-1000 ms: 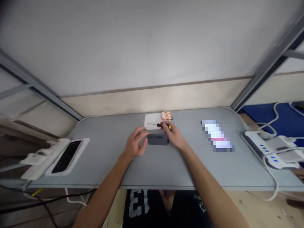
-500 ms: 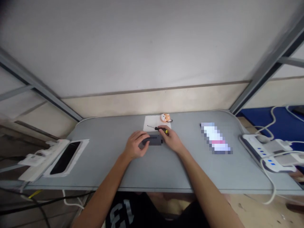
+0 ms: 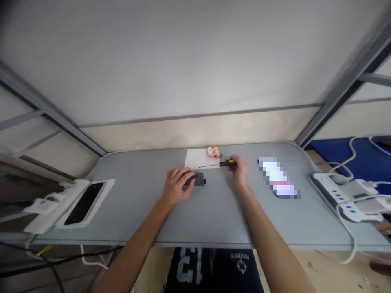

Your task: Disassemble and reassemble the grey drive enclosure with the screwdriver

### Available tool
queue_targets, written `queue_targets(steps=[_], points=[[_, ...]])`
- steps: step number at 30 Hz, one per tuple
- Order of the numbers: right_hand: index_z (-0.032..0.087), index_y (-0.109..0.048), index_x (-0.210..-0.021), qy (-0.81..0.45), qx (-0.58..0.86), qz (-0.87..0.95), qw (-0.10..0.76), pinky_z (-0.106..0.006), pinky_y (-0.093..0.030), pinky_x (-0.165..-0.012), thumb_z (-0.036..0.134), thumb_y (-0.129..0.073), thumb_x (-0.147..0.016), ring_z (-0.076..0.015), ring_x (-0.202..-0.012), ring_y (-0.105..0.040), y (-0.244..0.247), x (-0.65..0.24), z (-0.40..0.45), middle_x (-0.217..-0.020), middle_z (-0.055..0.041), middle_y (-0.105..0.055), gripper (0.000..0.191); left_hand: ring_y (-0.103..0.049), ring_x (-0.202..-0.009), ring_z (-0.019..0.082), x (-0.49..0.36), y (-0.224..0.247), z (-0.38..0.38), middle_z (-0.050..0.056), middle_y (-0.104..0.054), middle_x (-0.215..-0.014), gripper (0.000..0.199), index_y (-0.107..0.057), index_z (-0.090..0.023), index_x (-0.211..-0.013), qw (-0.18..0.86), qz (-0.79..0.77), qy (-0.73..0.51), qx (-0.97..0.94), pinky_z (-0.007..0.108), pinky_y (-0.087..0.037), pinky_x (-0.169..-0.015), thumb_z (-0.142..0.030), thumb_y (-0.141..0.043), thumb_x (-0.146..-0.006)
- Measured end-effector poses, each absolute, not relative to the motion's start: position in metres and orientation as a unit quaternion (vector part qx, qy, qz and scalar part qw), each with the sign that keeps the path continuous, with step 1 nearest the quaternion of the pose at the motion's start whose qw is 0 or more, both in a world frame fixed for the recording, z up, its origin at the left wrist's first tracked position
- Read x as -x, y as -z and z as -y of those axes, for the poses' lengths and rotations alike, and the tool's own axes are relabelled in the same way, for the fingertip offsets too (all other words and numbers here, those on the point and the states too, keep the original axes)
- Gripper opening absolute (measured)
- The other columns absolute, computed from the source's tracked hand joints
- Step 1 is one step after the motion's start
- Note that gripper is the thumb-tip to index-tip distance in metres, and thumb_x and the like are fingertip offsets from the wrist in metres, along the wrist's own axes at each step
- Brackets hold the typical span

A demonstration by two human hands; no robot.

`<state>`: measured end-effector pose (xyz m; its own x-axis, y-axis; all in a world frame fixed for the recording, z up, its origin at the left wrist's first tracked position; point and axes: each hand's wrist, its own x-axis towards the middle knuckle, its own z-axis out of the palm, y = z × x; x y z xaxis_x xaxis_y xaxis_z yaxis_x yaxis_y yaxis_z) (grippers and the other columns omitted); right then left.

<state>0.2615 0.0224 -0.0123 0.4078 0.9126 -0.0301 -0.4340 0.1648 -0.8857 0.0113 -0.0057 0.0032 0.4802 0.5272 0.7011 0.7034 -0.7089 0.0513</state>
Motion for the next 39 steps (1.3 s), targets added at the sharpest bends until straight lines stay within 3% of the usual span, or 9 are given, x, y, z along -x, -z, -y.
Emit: queue_targets(steps=[11, 23, 39], points=[[0.021, -0.065, -0.064, -0.467, 0.441, 0.275, 0.715, -0.028, -0.036, -0.045, 0.037, -0.062, -0.073, -0.0125, -0.052, -0.047, 0.013, -0.261, -0.02, -0.062, -0.0018, -0.061, 0.019, -0.069, -0.109, 0.023, -0.017, 0.003, 0.005, 0.008, -0.076, -0.118, 0.032, -0.063, -0.021, -0.131, 0.125, 0.354, 0.352, 0.857, 0.04, -0.043, -0.099, -0.027, -0.062, -0.099], [0.021, -0.063, -0.064, -0.463, 0.456, 0.279, 0.707, -0.029, -0.034, -0.047, 0.038, -0.059, -0.074, -0.0125, -0.05, -0.046, 0.018, -0.262, -0.024, -0.063, -0.0012, -0.059, 0.02, -0.067, -0.11, 0.024, -0.017, 0.007, 0.004, 0.007, -0.076, -0.118, 0.028, -0.066, -0.024, -0.128, 0.125, 0.364, 0.317, 0.867, 0.041, -0.04, -0.098, -0.03, -0.06, -0.101], [0.023, -0.064, -0.064, -0.447, 0.469, 0.319, 0.692, -0.031, -0.034, -0.049, 0.04, -0.055, -0.077, -0.0146, -0.049, -0.047, 0.019, -0.262, -0.022, -0.057, -0.0001, -0.056, 0.023, -0.066, -0.11, 0.026, -0.017, 0.009, 0.004, 0.008, -0.076, -0.118, 0.038, -0.06, -0.025, -0.137, 0.116, 0.372, 0.322, 0.863, 0.042, -0.041, -0.097, -0.03, -0.062, -0.1]])
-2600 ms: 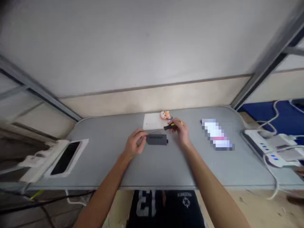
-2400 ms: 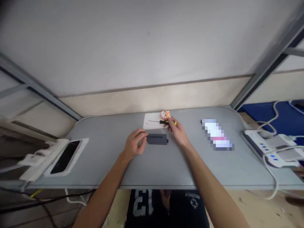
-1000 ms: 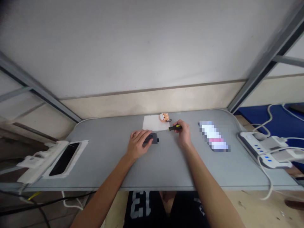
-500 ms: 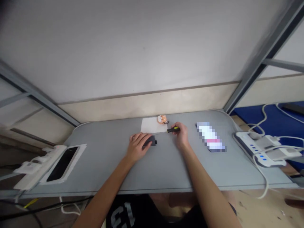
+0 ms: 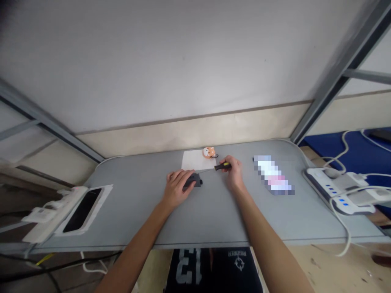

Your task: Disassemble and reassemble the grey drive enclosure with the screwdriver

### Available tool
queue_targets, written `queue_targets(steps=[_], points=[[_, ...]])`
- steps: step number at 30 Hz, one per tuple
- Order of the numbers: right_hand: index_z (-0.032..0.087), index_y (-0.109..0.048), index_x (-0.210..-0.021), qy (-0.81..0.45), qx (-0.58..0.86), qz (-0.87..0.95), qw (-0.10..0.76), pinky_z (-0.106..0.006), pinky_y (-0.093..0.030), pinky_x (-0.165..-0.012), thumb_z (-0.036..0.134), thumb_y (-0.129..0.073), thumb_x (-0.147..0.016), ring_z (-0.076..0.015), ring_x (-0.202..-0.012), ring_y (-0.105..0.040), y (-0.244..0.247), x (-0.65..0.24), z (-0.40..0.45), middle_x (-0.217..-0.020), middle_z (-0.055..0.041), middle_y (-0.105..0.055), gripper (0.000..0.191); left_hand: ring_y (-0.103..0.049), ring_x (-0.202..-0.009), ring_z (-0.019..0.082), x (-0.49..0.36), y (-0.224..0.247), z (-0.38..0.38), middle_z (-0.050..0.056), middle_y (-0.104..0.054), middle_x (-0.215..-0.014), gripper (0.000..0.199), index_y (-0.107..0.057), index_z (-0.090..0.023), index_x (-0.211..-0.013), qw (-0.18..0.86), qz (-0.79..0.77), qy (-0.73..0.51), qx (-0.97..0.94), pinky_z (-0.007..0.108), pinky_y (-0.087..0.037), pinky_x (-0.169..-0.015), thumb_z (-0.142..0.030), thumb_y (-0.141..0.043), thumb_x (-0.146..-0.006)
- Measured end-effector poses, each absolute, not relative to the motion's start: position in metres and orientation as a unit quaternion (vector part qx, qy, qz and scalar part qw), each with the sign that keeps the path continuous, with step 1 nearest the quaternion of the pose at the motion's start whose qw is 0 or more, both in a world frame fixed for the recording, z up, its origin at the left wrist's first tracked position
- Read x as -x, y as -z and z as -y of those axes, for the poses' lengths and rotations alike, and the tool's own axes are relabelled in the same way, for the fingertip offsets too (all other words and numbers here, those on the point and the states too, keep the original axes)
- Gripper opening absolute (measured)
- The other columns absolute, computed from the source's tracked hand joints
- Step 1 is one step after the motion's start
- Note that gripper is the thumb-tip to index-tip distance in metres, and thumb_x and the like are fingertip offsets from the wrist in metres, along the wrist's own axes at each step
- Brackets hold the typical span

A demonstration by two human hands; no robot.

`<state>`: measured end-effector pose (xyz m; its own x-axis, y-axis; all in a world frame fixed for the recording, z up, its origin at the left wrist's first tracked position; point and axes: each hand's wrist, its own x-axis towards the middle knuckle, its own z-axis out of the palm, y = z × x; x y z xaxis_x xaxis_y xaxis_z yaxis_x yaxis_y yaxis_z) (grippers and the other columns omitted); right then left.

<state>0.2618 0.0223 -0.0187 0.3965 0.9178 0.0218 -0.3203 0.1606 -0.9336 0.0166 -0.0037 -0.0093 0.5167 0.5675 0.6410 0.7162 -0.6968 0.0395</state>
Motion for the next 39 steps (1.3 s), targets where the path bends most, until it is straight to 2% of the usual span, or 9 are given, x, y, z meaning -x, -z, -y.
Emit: queue_targets(steps=[9, 16, 20, 27, 30, 32, 34, 37, 39], points=[[0.021, -0.066, -0.063, -0.432, 0.472, 0.309, 0.704, -0.031, -0.033, -0.049, 0.038, -0.056, -0.077, -0.0136, -0.051, -0.047, 0.023, -0.266, -0.025, -0.059, -0.0014, -0.058, 0.024, -0.067, -0.109, 0.024, -0.016, 0.007, 0.003, 0.006, -0.076, -0.117, 0.027, -0.068, -0.026, -0.127, 0.126, 0.365, 0.311, 0.868, 0.042, -0.038, -0.097, -0.03, -0.061, -0.101], [0.023, -0.056, -0.065, -0.424, 0.45, 0.25, 0.745, -0.03, -0.034, -0.044, 0.047, -0.06, -0.079, -0.0133, -0.05, -0.046, 0.021, -0.267, -0.027, -0.066, -0.0013, -0.06, 0.028, -0.067, -0.107, 0.023, -0.015, 0.007, 0.002, 0.006, -0.076, -0.112, 0.028, -0.07, -0.03, -0.126, 0.124, 0.363, 0.307, 0.871, 0.042, -0.041, -0.097, -0.03, -0.062, -0.1], [0.023, -0.054, -0.066, -0.421, 0.451, 0.238, 0.75, -0.03, -0.036, -0.044, 0.046, -0.059, -0.08, -0.0138, -0.052, -0.049, 0.023, -0.268, -0.028, -0.067, -0.0007, -0.06, 0.027, -0.067, -0.107, 0.023, -0.017, 0.007, 0.003, 0.005, -0.077, -0.112, 0.026, -0.071, -0.029, -0.124, 0.127, 0.358, 0.313, 0.87, 0.042, -0.041, -0.096, -0.028, -0.063, -0.099], [0.022, -0.061, -0.068, -0.428, 0.461, 0.224, 0.744, -0.029, -0.036, -0.045, 0.04, -0.059, -0.078, -0.0129, -0.051, -0.05, 0.024, -0.267, -0.03, -0.068, -0.002, -0.063, 0.021, -0.067, -0.108, 0.023, -0.026, 0.008, 0.006, 0.005, -0.077, -0.121, 0.034, -0.065, -0.028, -0.135, 0.115, 0.321, 0.291, 0.894, 0.041, -0.041, -0.096, -0.023, -0.058, -0.102], [0.021, -0.065, -0.07, -0.428, 0.476, 0.225, 0.735, -0.029, -0.034, -0.045, 0.04, -0.058, -0.079, -0.0124, -0.049, -0.048, 0.023, -0.268, -0.03, -0.061, -0.001, -0.061, 0.022, -0.066, -0.113, 0.024, -0.024, 0.004, 0.009, 0.008, -0.074, -0.126, 0.04, -0.059, -0.026, -0.141, 0.094, 0.316, 0.298, 0.896, 0.043, -0.041, -0.1, -0.024, -0.058, -0.101], [0.02, -0.068, -0.071, -0.428, 0.486, 0.222, 0.729, -0.028, -0.033, -0.045, 0.04, -0.058, -0.079, -0.0122, -0.048, -0.047, 0.021, -0.27, -0.03, -0.056, 0.0, -0.057, 0.024, -0.064, -0.12, 0.027, -0.019, 0.0, 0.01, 0.01, -0.071, -0.132, 0.043, -0.057, -0.025, -0.141, 0.054, 0.338, 0.313, 0.886, 0.047, -0.039, -0.106, -0.026, -0.061, -0.098], [0.019, -0.069, -0.072, -0.428, 0.489, 0.21, 0.73, -0.027, -0.032, -0.045, 0.039, -0.059, -0.079, -0.0118, -0.048, -0.047, 0.02, -0.27, -0.03, -0.054, 0.0007, -0.055, 0.024, -0.062, -0.122, 0.029, -0.011, -0.003, 0.009, 0.012, -0.068, -0.134, 0.045, -0.057, -0.023, -0.138, -0.03, 0.359, 0.324, 0.875, 0.049, -0.041, -0.108, -0.025, -0.064, -0.093], [0.019, -0.07, -0.073, -0.434, 0.481, 0.193, 0.737, -0.026, -0.029, -0.044, 0.039, -0.06, -0.078, -0.0109, -0.047, -0.045, 0.016, -0.269, -0.03, -0.053, 0.0012, -0.054, 0.023, -0.068, -0.106, 0.024, -0.001, -0.001, 0.005, 0.009, -0.072, -0.117, 0.038, -0.059, -0.021, -0.127, -0.201, 0.37, 0.338, 0.842, 0.04, -0.053, -0.093, -0.023, -0.064, -0.09], [0.018, -0.07, -0.073, -0.439, 0.473, 0.19, 0.74, -0.026, -0.029, -0.043, 0.039, -0.061, -0.077, -0.0103, -0.047, -0.044, 0.014, -0.269, -0.03, -0.053, 0.0014, -0.053, 0.024, -0.069, -0.096, 0.021, 0.002, 0.003, 0.001, 0.007, -0.072, -0.108, 0.031, -0.061, -0.021, -0.12, -0.283, 0.386, 0.352, 0.804, 0.035, -0.056, -0.085, -0.026, -0.065, -0.09]])
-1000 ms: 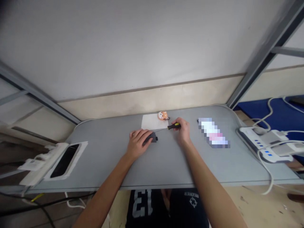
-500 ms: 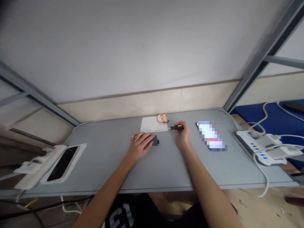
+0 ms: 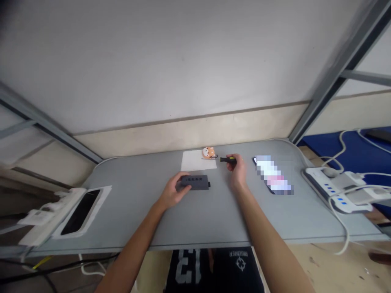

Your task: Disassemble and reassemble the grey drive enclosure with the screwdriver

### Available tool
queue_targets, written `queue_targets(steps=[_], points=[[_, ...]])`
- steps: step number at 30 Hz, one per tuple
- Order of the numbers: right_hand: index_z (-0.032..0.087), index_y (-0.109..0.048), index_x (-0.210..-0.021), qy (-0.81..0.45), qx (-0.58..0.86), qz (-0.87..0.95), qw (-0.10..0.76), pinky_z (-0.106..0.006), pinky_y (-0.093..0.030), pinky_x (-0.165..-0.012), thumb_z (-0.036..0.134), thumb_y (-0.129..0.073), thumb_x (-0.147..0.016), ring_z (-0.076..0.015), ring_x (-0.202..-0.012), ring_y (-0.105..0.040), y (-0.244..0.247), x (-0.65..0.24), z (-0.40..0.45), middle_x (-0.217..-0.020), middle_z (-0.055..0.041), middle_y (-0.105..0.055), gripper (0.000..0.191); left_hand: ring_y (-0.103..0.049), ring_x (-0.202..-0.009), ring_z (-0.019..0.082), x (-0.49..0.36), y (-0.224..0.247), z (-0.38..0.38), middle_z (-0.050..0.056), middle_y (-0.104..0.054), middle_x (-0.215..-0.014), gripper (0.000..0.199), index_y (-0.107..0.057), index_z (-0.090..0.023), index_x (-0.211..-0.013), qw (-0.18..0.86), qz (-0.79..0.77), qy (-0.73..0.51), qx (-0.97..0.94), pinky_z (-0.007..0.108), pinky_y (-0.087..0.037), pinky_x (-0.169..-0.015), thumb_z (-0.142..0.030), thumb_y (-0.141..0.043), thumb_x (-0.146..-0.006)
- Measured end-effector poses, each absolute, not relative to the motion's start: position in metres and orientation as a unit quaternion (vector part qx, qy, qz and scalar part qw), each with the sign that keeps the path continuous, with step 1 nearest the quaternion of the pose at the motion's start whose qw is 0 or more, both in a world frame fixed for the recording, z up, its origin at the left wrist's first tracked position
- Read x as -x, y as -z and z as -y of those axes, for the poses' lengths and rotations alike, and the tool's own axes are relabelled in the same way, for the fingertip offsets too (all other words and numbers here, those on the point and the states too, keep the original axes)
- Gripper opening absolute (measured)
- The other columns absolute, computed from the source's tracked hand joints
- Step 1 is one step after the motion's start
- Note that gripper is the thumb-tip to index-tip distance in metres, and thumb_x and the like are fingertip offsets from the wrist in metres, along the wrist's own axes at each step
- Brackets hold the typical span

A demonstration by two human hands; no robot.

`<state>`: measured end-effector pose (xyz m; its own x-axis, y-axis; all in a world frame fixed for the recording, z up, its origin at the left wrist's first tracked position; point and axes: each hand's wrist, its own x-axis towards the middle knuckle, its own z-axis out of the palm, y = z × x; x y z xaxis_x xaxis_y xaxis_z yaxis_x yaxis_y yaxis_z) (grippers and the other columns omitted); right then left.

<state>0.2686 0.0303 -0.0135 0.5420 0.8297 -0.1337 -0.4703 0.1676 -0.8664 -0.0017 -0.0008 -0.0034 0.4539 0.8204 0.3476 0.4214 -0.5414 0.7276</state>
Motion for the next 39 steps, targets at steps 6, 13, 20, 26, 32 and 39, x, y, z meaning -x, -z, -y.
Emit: queue_targets(steps=[6, 13, 20, 26, 32, 39], points=[[0.017, -0.073, -0.076, -0.425, 0.483, 0.176, 0.745, -0.024, -0.027, -0.044, 0.039, -0.063, -0.077, -0.0097, -0.05, -0.046, 0.015, -0.271, -0.013, -0.056, 0.0012, -0.054, 0.024, -0.064, -0.081, 0.018, -0.002, 0.017, -0.007, 0.004, -0.068, -0.092, 0.043, -0.062, -0.021, -0.131, 0.344, -0.454, -0.351, -0.743, 0.032, -0.053, -0.079, -0.041, -0.069, -0.093], [0.02, -0.072, -0.075, -0.421, 0.485, 0.194, 0.741, -0.021, -0.035, -0.049, 0.041, -0.071, -0.077, -0.0104, -0.063, -0.052, 0.028, -0.277, 0.046, -0.081, -0.0009, -0.066, 0.021, -0.062, -0.096, 0.021, -0.001, 0.027, -0.012, 0.008, -0.065, -0.106, 0.036, -0.064, -0.02, -0.128, 0.264, -0.481, -0.349, -0.76, 0.037, -0.052, -0.092, -0.04, -0.061, -0.098], [0.02, -0.071, -0.073, -0.368, 0.588, 0.385, 0.608, -0.026, -0.042, -0.058, 0.044, -0.059, -0.088, -0.015, -0.066, -0.053, 0.026, -0.275, 0.067, -0.074, -0.0026, -0.065, 0.031, -0.062, -0.108, 0.023, -0.002, 0.033, -0.016, 0.009, -0.069, -0.114, 0.029, -0.066, -0.021, -0.122, 0.231, -0.467, -0.352, -0.778, 0.041, -0.052, -0.1, -0.038, -0.059, -0.101], [0.02, -0.069, -0.069, -0.316, 0.629, 0.357, 0.615, -0.029, -0.038, -0.056, 0.037, -0.054, -0.087, -0.015, -0.06, -0.05, 0.021, -0.273, 0.067, -0.064, -0.0014, -0.06, 0.03, -0.065, -0.113, 0.023, -0.004, 0.032, -0.017, 0.009, -0.071, -0.116, 0.026, -0.068, -0.022, -0.121, 0.209, -0.463, -0.363, -0.781, 0.043, -0.053, -0.103, -0.036, -0.058, -0.102], [0.02, -0.07, -0.071, -0.321, 0.641, 0.378, 0.586, -0.029, -0.038, -0.058, 0.038, -0.053, -0.089, -0.0161, -0.061, -0.051, 0.022, -0.274, 0.068, -0.064, -0.0012, -0.06, 0.03, -0.065, -0.116, 0.022, -0.003, 0.031, -0.015, 0.009, -0.07, -0.121, 0.026, -0.064, -0.023, -0.126, 0.194, -0.45, -0.369, -0.79, 0.042, -0.053, -0.103, -0.031, -0.05, -0.105], [0.022, -0.074, -0.091, -0.405, 0.576, 0.522, 0.482, -0.032, -0.047, -0.072, 0.051, -0.053, -0.097, -0.0197, -0.076, -0.062, 0.014, -0.27, 0.071, -0.08, -0.0031, -0.07, 0.036, -0.063, -0.114, 0.022, -0.002, 0.034, -0.017, 0.009, -0.068, -0.117, 0.025, -0.061, -0.024, -0.127, 0.168, -0.439, -0.396, -0.789, 0.042, -0.053, -0.101, -0.025, -0.048, -0.105]])
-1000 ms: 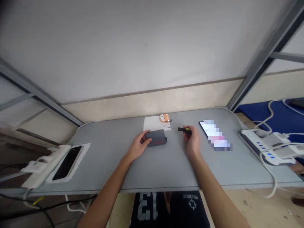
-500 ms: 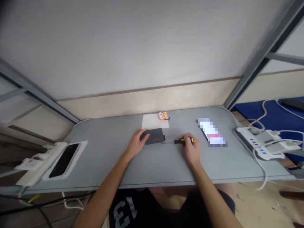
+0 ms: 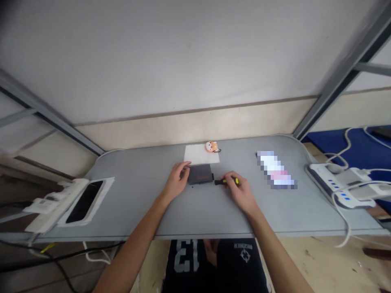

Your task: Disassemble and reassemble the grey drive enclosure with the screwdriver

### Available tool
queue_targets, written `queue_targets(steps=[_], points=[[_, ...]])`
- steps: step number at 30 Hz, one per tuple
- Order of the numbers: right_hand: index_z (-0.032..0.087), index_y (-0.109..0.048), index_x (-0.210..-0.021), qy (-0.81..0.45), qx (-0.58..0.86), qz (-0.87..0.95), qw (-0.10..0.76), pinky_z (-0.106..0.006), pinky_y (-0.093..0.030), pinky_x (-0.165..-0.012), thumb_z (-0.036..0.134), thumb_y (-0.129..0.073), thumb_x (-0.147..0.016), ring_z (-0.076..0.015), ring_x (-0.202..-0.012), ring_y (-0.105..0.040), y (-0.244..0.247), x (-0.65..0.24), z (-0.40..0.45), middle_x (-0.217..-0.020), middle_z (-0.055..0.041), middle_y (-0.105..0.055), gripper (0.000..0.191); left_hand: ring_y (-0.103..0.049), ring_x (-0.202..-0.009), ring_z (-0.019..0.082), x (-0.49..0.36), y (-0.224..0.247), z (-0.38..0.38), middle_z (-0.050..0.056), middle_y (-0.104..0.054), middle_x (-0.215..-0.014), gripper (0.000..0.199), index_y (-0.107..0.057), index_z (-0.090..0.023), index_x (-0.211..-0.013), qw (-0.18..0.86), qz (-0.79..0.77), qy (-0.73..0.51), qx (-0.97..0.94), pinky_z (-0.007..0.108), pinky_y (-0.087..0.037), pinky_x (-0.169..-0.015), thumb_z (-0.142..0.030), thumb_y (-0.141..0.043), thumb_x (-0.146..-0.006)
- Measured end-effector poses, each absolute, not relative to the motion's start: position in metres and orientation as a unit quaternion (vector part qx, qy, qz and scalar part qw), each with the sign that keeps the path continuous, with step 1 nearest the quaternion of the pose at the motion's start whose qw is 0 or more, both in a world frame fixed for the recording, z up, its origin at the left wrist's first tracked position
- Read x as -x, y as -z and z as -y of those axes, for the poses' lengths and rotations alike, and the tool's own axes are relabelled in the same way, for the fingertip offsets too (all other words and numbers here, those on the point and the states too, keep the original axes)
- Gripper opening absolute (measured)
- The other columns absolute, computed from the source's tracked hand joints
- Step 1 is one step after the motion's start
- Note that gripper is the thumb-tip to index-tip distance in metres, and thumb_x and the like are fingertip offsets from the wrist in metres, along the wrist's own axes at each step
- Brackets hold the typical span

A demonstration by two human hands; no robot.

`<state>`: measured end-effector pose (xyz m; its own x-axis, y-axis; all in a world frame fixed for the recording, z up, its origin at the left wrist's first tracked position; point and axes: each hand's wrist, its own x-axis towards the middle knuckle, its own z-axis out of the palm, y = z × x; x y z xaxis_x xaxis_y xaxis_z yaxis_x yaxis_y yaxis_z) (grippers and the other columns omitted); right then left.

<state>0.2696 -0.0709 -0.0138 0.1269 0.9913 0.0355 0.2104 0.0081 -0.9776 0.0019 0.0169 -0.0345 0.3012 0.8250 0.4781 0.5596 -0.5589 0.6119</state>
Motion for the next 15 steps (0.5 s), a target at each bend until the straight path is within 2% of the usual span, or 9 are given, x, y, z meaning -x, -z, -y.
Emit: queue_targets(steps=[4, 6, 12, 15], points=[[0.023, -0.075, -0.105, -0.468, 0.529, 0.576, 0.41, -0.034, -0.051, -0.084, 0.057, -0.053, -0.098, -0.023, -0.094, -0.068, 0.012, -0.265, 0.072, -0.105, -0.0059, -0.075, 0.041, -0.063, -0.112, 0.022, -0.002, 0.034, -0.017, 0.009, -0.068, -0.114, 0.025, -0.062, -0.024, -0.125, 0.169, -0.444, -0.399, -0.784, 0.042, -0.052, -0.101, -0.022, -0.048, -0.104], [0.024, -0.075, -0.107, -0.476, 0.523, 0.581, 0.403, -0.035, -0.052, -0.087, 0.059, -0.054, -0.098, -0.0236, -0.096, -0.068, 0.012, -0.265, 0.072, -0.109, -0.0064, -0.076, 0.042, -0.062, -0.111, 0.022, -0.002, 0.032, -0.016, 0.008, -0.068, -0.114, 0.024, -0.062, -0.024, -0.124, 0.163, -0.439, -0.406, -0.785, 0.042, -0.052, -0.101, -0.021, -0.049, -0.104], [0.022, -0.077, -0.101, -0.478, 0.531, 0.544, 0.44, -0.035, -0.052, -0.079, 0.062, -0.056, -0.095, -0.0242, -0.09, -0.068, 0.014, -0.269, 0.072, -0.11, -0.0082, -0.076, 0.045, -0.061, -0.112, 0.022, -0.003, 0.01, -0.006, 0.008, -0.066, -0.113, 0.021, -0.067, -0.024, -0.114, 0.157, -0.417, -0.406, -0.798, 0.043, -0.049, -0.105, -0.029, -0.049, -0.104], [0.022, -0.077, -0.099, -0.476, 0.538, 0.515, 0.468, -0.033, -0.05, -0.071, 0.063, -0.059, -0.093, -0.0225, -0.08, -0.066, 0.017, -0.272, 0.071, -0.096, -0.0075, -0.076, 0.046, -0.06, -0.114, 0.024, -0.002, 0.001, 0.001, 0.008, -0.065, -0.114, 0.02, -0.07, -0.024, -0.108, 0.175, -0.4, -0.375, -0.818, 0.044, -0.048, -0.106, -0.033, -0.054, -0.102]])
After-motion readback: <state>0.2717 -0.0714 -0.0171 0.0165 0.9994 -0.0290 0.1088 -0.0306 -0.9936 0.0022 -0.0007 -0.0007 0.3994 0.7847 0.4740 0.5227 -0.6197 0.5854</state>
